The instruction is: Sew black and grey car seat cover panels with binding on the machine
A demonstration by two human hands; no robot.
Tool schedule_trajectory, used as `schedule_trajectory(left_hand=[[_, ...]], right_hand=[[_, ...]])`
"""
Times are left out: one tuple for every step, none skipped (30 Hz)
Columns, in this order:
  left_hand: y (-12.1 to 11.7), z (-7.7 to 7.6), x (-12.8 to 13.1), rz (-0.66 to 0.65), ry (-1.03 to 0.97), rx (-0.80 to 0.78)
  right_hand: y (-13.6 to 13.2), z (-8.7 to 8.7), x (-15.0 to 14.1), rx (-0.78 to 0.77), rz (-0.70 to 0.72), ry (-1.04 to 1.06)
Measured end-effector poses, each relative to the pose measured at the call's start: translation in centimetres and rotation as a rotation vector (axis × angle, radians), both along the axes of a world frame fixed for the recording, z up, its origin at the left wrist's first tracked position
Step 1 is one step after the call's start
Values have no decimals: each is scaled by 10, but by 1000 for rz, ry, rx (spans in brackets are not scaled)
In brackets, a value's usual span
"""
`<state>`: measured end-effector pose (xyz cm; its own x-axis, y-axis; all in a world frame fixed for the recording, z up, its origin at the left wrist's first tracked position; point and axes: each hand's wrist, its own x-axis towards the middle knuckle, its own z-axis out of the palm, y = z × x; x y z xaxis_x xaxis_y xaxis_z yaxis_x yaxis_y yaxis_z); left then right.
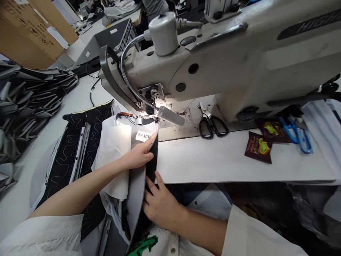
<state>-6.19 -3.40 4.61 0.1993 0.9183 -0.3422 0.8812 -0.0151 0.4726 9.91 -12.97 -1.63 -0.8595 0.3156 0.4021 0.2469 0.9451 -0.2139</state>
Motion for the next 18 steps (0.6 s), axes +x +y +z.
schedule_trajectory(left_hand=[[4,0,1,-1,4,4],[9,1,2,0,16,1],[14,1,4,3,32,-3],[20,1,5,5,48,-2],[26,0,6,6,63,4],[31,0,7,9,78,13],[36,-1,8,11,87,28],[40,-2,8,14,97,49],[43,-3,9,19,110,71],[45,-3,10,22,126,89],[45,-3,11,25,143,103],[43,-3,12,25,164,114],[40,-2,13,21,189,112],[35,0,14,12,218,96],[29,2,15,-1,247,69],[22,3,17,-16,276,37],[16,5,17,-25,300,6],[11,6,18,-30,314,-21]], right_hand=[[4,0,1,-2,0,-3],[9,1,1,-3,0,-4],[13,1,1,-2,-1,-3],[18,1,1,0,-3,3],[23,2,0,1,-1,7],[29,3,0,3,0,11],[34,4,0,4,2,11],[39,5,0,5,2,6],[44,6,1,5,3,-4],[48,8,1,7,5,-17],[52,9,2,7,7,-31],[56,9,3,7,9,-43],[58,10,4,5,11,-53],[60,9,5,3,10,-58],[60,9,6,4,6,-54],[59,8,6,9,-3,-48],[56,6,5,20,-16,-41],[51,4,4,33,-28,-35]])
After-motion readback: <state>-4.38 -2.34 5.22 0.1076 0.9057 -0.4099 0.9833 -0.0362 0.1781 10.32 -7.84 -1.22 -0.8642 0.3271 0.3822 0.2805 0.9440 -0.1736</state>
